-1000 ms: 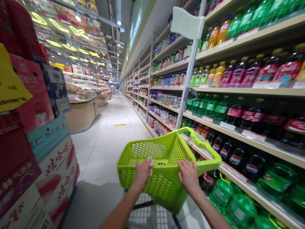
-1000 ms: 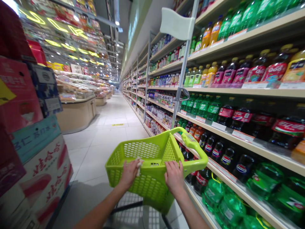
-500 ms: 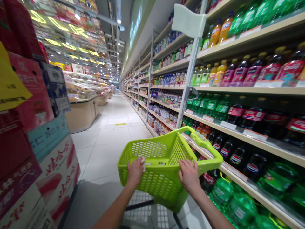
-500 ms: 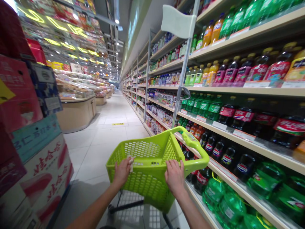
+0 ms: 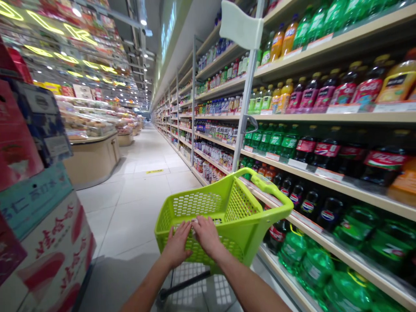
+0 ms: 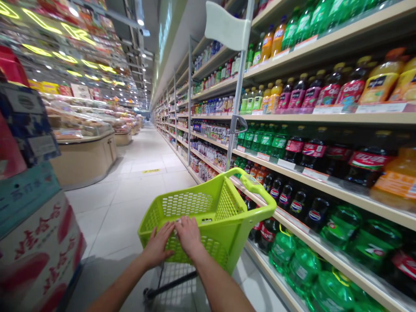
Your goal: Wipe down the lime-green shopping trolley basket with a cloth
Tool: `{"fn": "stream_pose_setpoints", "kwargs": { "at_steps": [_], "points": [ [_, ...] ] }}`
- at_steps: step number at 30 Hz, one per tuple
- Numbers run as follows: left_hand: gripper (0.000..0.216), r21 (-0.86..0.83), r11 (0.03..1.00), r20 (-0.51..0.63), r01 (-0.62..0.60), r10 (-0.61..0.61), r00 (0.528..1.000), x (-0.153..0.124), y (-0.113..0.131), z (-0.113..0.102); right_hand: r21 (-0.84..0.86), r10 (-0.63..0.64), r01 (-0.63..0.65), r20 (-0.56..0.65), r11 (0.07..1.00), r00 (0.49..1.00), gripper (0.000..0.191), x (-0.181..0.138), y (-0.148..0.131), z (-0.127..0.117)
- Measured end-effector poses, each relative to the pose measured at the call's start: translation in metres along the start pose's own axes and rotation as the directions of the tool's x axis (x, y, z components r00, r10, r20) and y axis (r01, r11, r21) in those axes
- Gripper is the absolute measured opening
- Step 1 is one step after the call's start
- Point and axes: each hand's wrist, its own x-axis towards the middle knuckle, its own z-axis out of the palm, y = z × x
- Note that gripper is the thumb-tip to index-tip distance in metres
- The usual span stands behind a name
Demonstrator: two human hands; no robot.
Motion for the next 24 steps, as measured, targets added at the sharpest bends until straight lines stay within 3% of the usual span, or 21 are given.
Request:
{"fn": "stream_pose_setpoints", "kwargs": {
  "at_steps": [4, 9, 11, 14, 18, 20, 22, 24],
  "points": [
    [0.078, 0.021, 1.0, -0.045, -0.008, 0.009, 0.999, 0.003, 0.004, 0.003, -0.11, -0.113, 0.101, -0.105, 0.989, 0.988, 0.03, -0.026, 0.054, -0.016],
    [0.077, 0.031, 0.999, -0.095, -0.013, 0.016, 0.995, 0.002, 0.004, 0.005, -0.169, -0.073, 0.024, -0.292, 0.985, 0.954, 0.035, -0.092, 0.164, -0.082],
    [0.076, 0.036, 0.999, -0.096, -0.01, 0.013, 0.995, 0.002, 0.007, 0.006, -0.159, -0.017, -0.049, -0.388, 0.986, 0.921, 0.036, -0.108, 0.191, -0.1],
    [0.076, 0.044, 0.999, -0.091, 0.0, 0.004, 0.996, 0.002, 0.014, 0.006, -0.159, 0.062, -0.155, -0.475, 0.975, 0.878, 0.036, -0.107, 0.187, -0.094],
    [0.075, 0.061, 0.998, -0.075, 0.014, -0.009, 0.997, 0.001, 0.023, 0.005, -0.16, -0.019, -0.037, -0.336, 0.986, 0.942, 0.037, -0.079, 0.132, -0.054],
    [0.075, 0.071, 0.997, -0.069, 0.019, -0.014, 0.998, 0.0, 0.025, 0.004, -0.133, -0.042, 0.007, -0.257, 0.991, 0.965, 0.038, -0.072, 0.123, -0.048],
    [0.075, 0.077, 0.997, -0.067, 0.018, -0.013, 0.998, 0.0, 0.026, 0.003, -0.116, 0.016, -0.045, -0.241, 0.992, 0.97, 0.037, -0.077, 0.14, -0.063],
    [0.075, 0.078, 0.997, -0.071, 0.018, -0.012, 0.997, 0.001, 0.026, 0.002, -0.117, 0.126, -0.168, -0.301, 0.979, 0.945, 0.035, -0.092, 0.178, -0.092]
  ]
}}
